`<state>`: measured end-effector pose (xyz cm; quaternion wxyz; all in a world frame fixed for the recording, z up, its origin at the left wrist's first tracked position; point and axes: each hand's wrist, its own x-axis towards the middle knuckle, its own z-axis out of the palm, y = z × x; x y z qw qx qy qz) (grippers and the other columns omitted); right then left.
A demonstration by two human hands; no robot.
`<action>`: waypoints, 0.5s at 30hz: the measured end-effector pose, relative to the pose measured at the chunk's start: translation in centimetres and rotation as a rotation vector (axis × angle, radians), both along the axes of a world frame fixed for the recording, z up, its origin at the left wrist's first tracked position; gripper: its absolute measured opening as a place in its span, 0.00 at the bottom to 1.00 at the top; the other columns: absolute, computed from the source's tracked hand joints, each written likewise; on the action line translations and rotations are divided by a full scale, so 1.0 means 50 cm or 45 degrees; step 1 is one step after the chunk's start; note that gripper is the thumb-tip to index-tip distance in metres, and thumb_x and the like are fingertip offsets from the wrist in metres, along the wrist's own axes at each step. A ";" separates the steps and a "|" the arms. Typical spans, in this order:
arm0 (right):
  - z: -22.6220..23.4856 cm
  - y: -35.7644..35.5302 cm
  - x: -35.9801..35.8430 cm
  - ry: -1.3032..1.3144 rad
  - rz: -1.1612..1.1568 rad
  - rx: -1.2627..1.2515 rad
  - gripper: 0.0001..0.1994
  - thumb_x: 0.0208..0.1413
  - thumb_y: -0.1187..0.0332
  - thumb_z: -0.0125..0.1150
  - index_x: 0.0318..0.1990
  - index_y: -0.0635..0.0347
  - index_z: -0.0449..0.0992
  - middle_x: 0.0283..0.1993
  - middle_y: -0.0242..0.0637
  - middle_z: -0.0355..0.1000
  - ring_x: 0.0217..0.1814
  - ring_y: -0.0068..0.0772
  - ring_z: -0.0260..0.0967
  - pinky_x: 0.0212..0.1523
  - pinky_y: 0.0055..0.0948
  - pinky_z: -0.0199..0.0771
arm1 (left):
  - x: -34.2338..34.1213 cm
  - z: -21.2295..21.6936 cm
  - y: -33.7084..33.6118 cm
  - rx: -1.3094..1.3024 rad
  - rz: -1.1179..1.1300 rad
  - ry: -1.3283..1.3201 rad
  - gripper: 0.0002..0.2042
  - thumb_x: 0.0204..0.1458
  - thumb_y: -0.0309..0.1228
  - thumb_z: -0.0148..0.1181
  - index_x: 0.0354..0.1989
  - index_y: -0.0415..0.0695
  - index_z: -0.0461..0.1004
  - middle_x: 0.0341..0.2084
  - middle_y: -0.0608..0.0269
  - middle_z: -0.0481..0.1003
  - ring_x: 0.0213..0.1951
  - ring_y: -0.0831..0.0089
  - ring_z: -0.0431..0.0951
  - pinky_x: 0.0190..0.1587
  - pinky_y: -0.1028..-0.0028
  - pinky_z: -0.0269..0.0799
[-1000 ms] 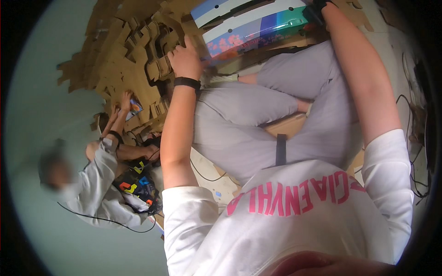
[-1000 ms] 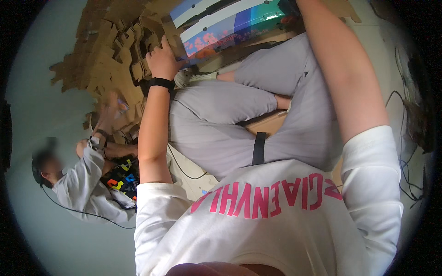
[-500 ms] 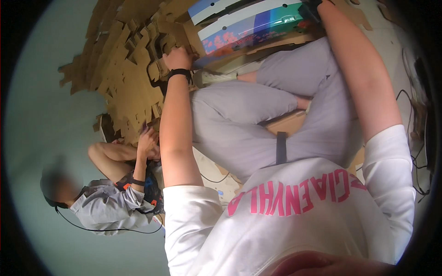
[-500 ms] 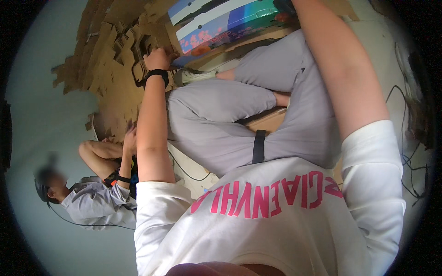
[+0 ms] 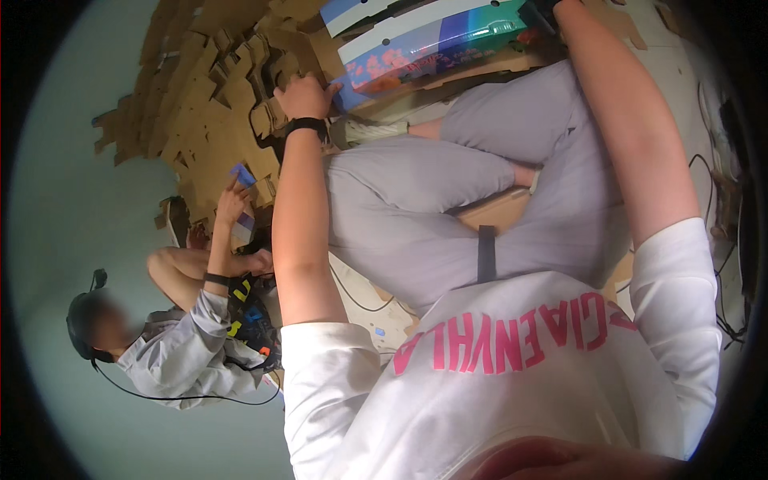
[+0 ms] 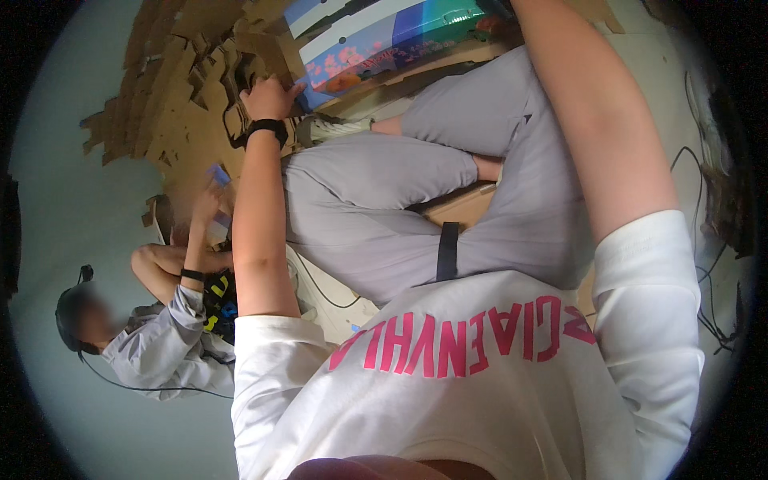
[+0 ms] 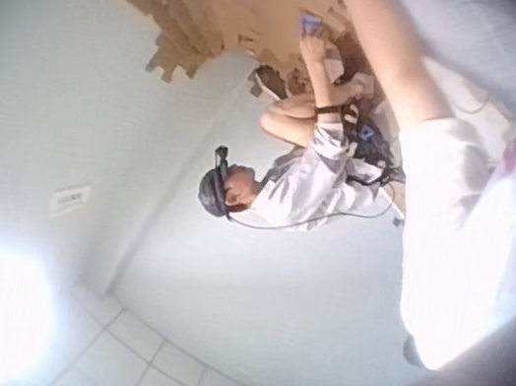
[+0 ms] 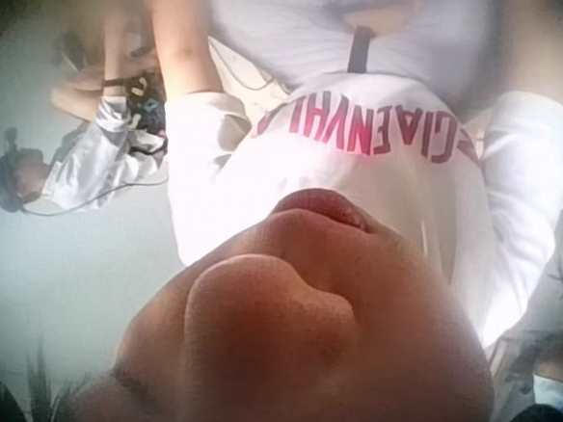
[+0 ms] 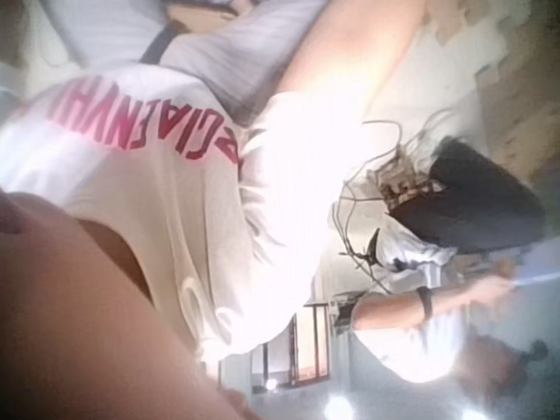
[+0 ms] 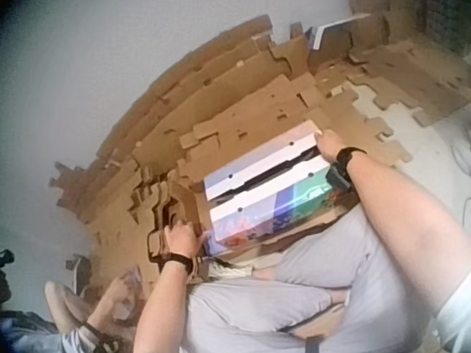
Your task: Assemble cardboard shipping or storage boxes from flat components while sitting on the floor.
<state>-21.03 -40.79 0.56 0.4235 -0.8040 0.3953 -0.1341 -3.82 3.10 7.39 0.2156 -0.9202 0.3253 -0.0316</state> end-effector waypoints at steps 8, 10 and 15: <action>0.033 0.012 -0.021 -0.005 -0.048 -0.028 0.26 0.72 0.56 0.41 0.52 0.76 0.76 0.54 0.65 0.74 0.58 0.64 0.71 0.60 0.50 0.68 | -0.070 0.041 -0.072 0.042 -0.002 -0.070 0.26 0.43 0.46 0.73 0.47 0.42 0.79 0.44 0.49 0.80 0.42 0.54 0.83 0.52 0.55 0.74; 0.043 0.020 -0.026 -0.005 0.000 -0.053 0.26 0.72 0.56 0.41 0.52 0.75 0.76 0.55 0.64 0.74 0.59 0.64 0.71 0.60 0.50 0.68 | -0.045 0.075 -0.086 0.005 0.002 0.179 0.26 0.41 0.43 0.73 0.47 0.41 0.78 0.43 0.48 0.81 0.43 0.52 0.83 0.50 0.57 0.75; 0.062 0.028 -0.033 0.100 -0.004 -0.064 0.25 0.72 0.56 0.42 0.54 0.74 0.75 0.56 0.64 0.73 0.60 0.63 0.71 0.61 0.49 0.67 | 0.034 0.174 -0.088 0.133 0.081 1.019 0.35 0.37 0.38 0.77 0.57 0.40 0.73 0.43 0.52 0.79 0.45 0.58 0.80 0.48 0.64 0.76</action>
